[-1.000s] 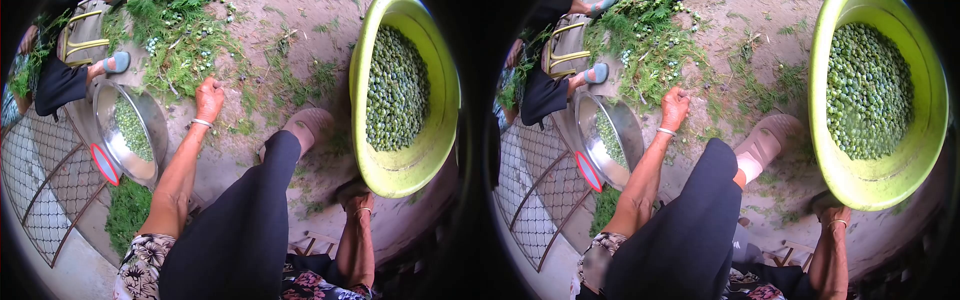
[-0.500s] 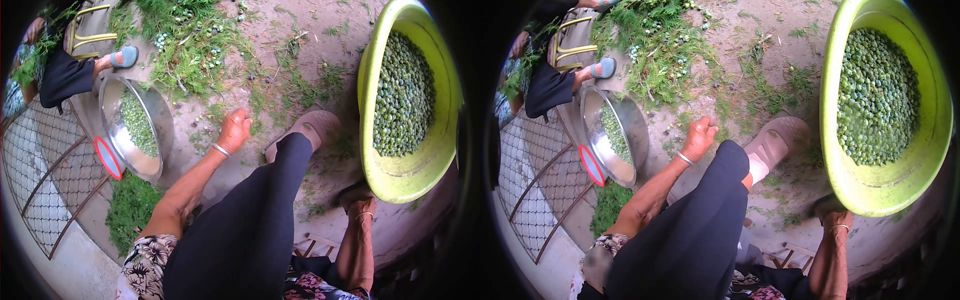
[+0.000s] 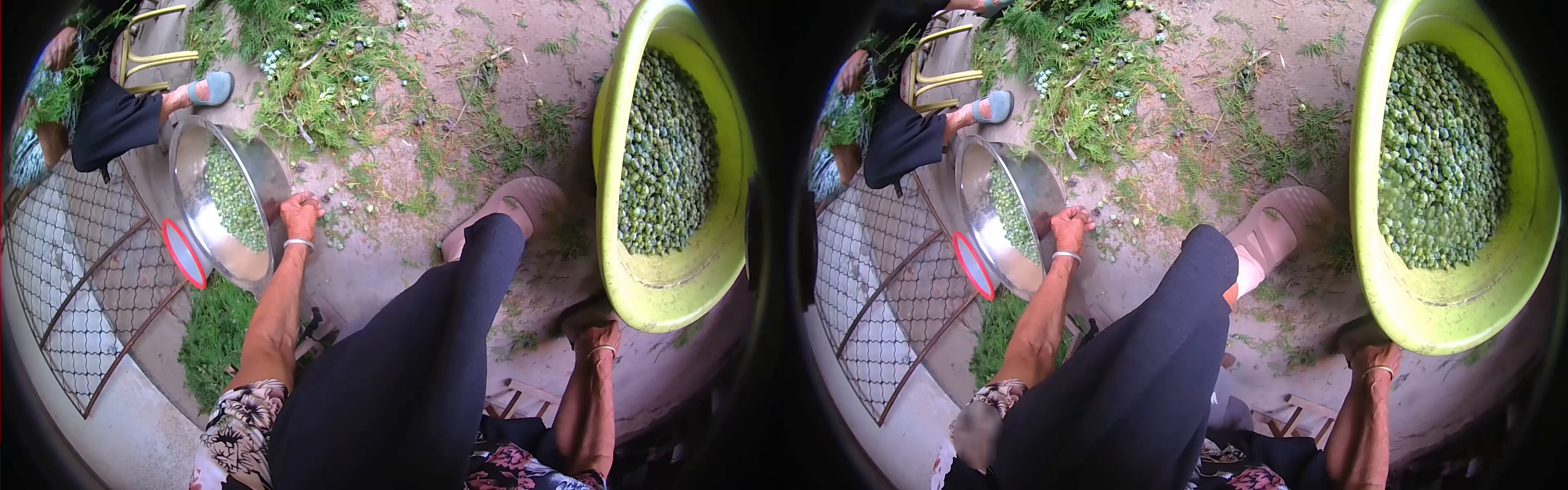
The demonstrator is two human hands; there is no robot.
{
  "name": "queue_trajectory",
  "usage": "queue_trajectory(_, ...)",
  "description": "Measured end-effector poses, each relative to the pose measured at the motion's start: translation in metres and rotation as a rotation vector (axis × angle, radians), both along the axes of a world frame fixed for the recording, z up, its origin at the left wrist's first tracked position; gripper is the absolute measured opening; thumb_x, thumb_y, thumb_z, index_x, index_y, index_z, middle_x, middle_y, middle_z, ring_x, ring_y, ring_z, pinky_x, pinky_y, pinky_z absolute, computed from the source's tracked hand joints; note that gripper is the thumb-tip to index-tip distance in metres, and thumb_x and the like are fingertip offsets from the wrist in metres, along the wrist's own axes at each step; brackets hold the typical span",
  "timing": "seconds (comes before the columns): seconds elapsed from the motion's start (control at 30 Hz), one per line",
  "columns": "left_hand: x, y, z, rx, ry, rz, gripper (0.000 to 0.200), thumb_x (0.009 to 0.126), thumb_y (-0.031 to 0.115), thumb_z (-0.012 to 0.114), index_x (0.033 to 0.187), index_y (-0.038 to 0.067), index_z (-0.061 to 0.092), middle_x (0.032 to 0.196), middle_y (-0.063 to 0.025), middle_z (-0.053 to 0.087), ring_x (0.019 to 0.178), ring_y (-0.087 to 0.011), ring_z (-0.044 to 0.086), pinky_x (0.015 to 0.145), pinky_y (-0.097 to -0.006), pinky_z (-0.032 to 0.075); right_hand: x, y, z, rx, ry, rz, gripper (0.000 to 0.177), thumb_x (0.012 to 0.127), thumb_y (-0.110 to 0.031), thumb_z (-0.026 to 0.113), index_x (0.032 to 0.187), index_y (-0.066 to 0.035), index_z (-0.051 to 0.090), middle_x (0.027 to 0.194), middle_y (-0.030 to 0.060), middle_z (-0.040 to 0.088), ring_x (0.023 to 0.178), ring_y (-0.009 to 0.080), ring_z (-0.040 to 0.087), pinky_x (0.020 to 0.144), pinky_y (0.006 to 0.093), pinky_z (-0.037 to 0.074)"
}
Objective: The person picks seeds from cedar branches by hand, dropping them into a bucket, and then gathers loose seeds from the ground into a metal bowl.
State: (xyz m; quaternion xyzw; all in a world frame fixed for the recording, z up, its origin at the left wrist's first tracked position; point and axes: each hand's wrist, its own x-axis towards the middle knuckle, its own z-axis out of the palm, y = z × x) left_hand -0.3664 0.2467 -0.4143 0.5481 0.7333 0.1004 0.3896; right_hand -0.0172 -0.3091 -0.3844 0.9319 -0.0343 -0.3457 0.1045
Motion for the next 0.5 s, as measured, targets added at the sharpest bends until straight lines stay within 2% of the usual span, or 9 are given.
queue_trajectory(0.07, 0.007, -0.005, 0.003, -0.056, -0.001, 0.009, 0.023, 0.076, 0.006, 0.064, 0.093, -0.008, 0.061, 0.076, -0.0094, 0.062, 0.057, -0.0122, 0.058, 0.051, -0.0242, 0.05, -0.001, 0.008, 0.004, -0.001, -0.024, 0.001, 0.039, 0.071, -0.017, 0.055, 0.103, 0.005, 0.057, 0.101, 0.0268, 0.061, 0.099, 0.0413, 0.057, 0.086, 0.042, 0.047)
queue_trajectory(0.13, 0.031, -0.015, 0.014, -0.035, 0.139, -0.14, 0.03, 0.07, 0.011, 0.071, 0.092, -0.007, 0.061, 0.077, -0.011, 0.063, 0.059, -0.0137, 0.059, 0.055, -0.0268, 0.05, 0.002, 0.003, 0.001, -0.015, 0.003, -0.017, 0.041, 0.068, -0.017, 0.058, 0.104, 0.005, 0.056, 0.103, 0.026, 0.061, 0.101, 0.0407, 0.057, 0.087, 0.0422, 0.047)
queue_trajectory(0.17, 0.032, -0.017, 0.008, -0.036, 0.139, -0.138, 0.03, 0.07, 0.011, 0.071, 0.092, -0.007, 0.061, 0.077, -0.011, 0.063, 0.059, -0.0137, 0.059, 0.055, -0.0268, 0.05, 0.003, -0.002, -0.003, -0.015, 0.003, -0.016, 0.041, 0.068, -0.017, 0.058, 0.104, 0.005, 0.056, 0.103, 0.026, 0.061, 0.101, 0.0407, 0.057, 0.087, 0.0422, 0.047)
queue_trajectory(0.23, 0.045, -0.021, 0.004, 0.206, 0.237, -0.499, 0.037, 0.065, 0.011, 0.074, 0.094, -0.006, 0.06, 0.078, -0.013, 0.065, 0.064, -0.0173, 0.061, 0.062, -0.0308, 0.049, 0.006, -0.015, -0.01, -0.05, 0.045, -0.019, 0.044, 0.067, -0.017, 0.06, 0.105, 0.004, 0.056, 0.103, 0.0253, 0.061, 0.101, 0.04, 0.057, 0.087, 0.0424, 0.046)
queue_trajectory(0.27, 0.058, -0.028, 0.011, 0.055, 0.153, -0.393, 0.041, 0.063, 0.012, 0.076, 0.097, -0.003, 0.058, 0.083, -0.0143, 0.064, 0.068, -0.0213, 0.061, 0.066, -0.0337, 0.048, 0.007, -0.018, -0.01, -0.052, 0.044, -0.02, 0.044, 0.067, -0.017, 0.06, 0.105, 0.004, 0.056, 0.103, 0.0253, 0.061, 0.101, 0.04, 0.057, 0.087, 0.0424, 0.046)
queue_trajectory(0.37, 0.066, -0.031, 0.002, 0.124, 0.22, -0.517, 0.043, 0.063, 0.014, 0.078, 0.097, -0.001, 0.057, 0.085, -0.0139, 0.062, 0.069, -0.0227, 0.059, 0.065, -0.0346, 0.047, 0.007, -0.024, -0.012, -0.045, 0.074, -0.033, 0.044, 0.067, -0.016, 0.061, 0.105, 0.004, 0.055, 0.103, 0.0252, 0.061, 0.101, 0.0395, 0.057, 0.088, 0.0421, 0.046)
queue_trajectory(0.43, 0.066, -0.033, -0.006, 0.131, 0.164, -0.482, 0.042, 0.064, 0.013, 0.077, 0.098, 0.0, 0.057, 0.083, -0.0128, 0.059, 0.067, -0.0221, 0.058, 0.064, -0.0335, 0.047, 0.007, -0.026, -0.014, -0.028, 0.07, 0.002, 0.041, 0.066, -0.016, 0.062, 0.102, 0.004, 0.055, 0.098, 0.0251, 0.062, 0.099, 0.0393, 0.058, 0.085, 0.0409, 0.047)
queue_trajectory(0.5, 0.071, -0.034, -0.003, 0.071, 0.161, -0.467, 0.038, 0.066, 0.009, 0.075, 0.098, 0.0, 0.057, 0.078, -0.0111, 0.058, 0.06, -0.0188, 0.057, 0.056, -0.0317, 0.047, 0.011, -0.02, -0.009, -0.015, 0.091, -0.024, 0.04, 0.066, -0.016, 0.064, 0.099, 0.003, 0.055, 0.096, 0.0249, 0.062, 0.097, 0.0388, 0.059, 0.083, 0.0401, 0.048)
